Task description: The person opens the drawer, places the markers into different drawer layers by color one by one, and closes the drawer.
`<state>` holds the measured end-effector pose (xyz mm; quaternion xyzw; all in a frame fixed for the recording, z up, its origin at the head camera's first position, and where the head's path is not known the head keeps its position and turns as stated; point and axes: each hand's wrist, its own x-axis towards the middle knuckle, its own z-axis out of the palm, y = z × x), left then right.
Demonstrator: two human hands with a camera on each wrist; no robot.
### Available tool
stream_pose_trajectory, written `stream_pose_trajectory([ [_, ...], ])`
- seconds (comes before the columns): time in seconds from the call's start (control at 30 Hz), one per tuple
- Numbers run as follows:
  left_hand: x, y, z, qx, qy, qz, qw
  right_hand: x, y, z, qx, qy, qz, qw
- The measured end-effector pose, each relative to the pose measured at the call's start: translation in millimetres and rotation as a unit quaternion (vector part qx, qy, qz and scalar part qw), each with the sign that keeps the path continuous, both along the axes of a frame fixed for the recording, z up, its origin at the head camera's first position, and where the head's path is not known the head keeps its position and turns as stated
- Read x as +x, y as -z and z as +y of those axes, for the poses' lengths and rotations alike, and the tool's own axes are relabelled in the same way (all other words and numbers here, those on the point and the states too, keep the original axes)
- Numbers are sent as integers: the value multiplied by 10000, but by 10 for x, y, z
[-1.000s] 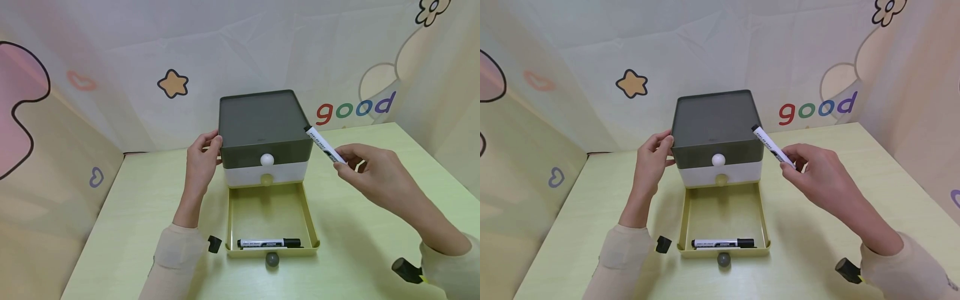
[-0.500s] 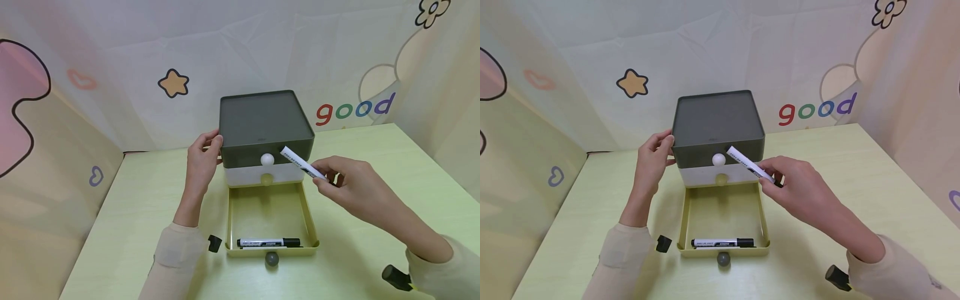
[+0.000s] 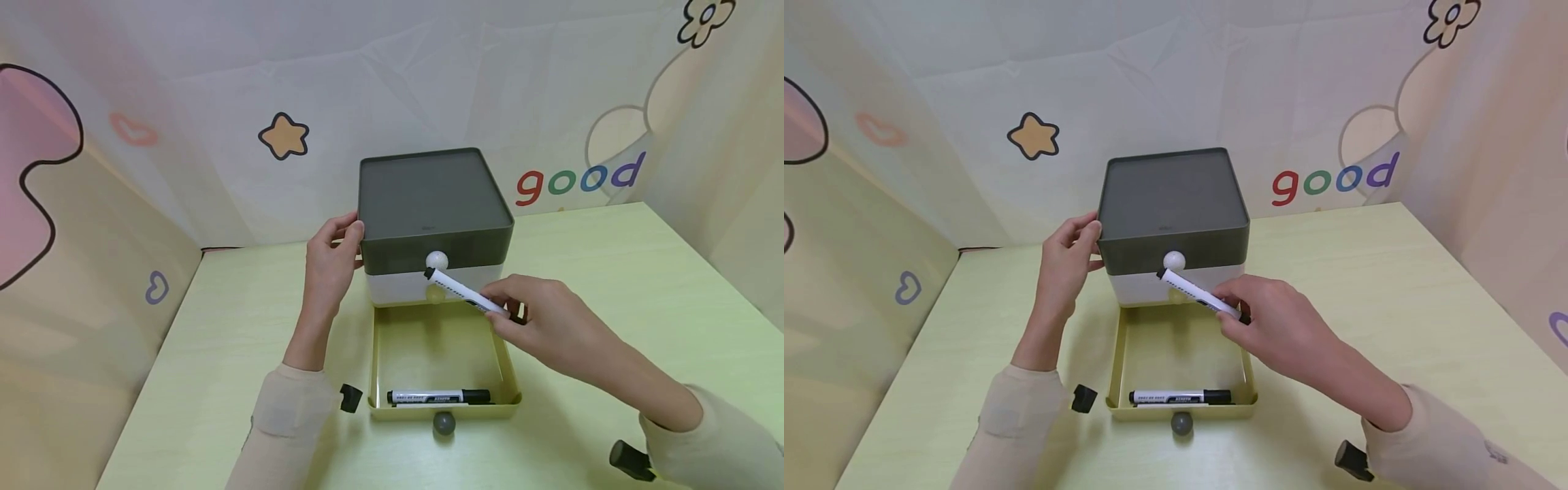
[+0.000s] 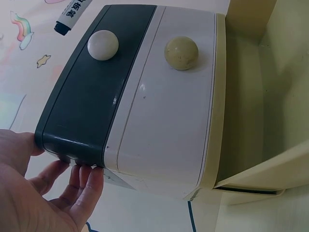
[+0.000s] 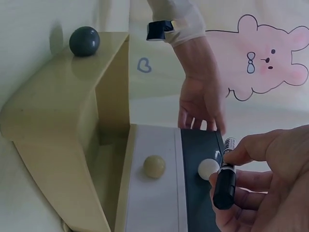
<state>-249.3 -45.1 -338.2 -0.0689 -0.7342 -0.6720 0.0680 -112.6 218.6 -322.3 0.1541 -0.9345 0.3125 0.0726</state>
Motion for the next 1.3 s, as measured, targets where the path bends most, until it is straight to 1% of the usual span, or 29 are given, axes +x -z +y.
stream_pose_trajectory([
  [0.2,-4,-1,1,-21,0,6,10000,-17,100,-87,282,-110,96,9995],
  [0.37,4,9,-5,-8,2,-42,10000,-40,225,-162,665,-237,144,9974],
  [0.5,16,8,-8,-45,-35,-100,9999,-53,325,-216,856,-327,209,9956],
  [0.83,12,-4,5,-52,-32,-51,10000,-69,464,-283,1018,-517,439,9925],
  [1.07,12,-7,11,-70,-41,-58,10000,-75,546,-324,1106,-659,419,9908],
  [1.3,19,-8,10,-83,-46,-72,9999,-72,590,-339,1137,-771,452,9895],
])
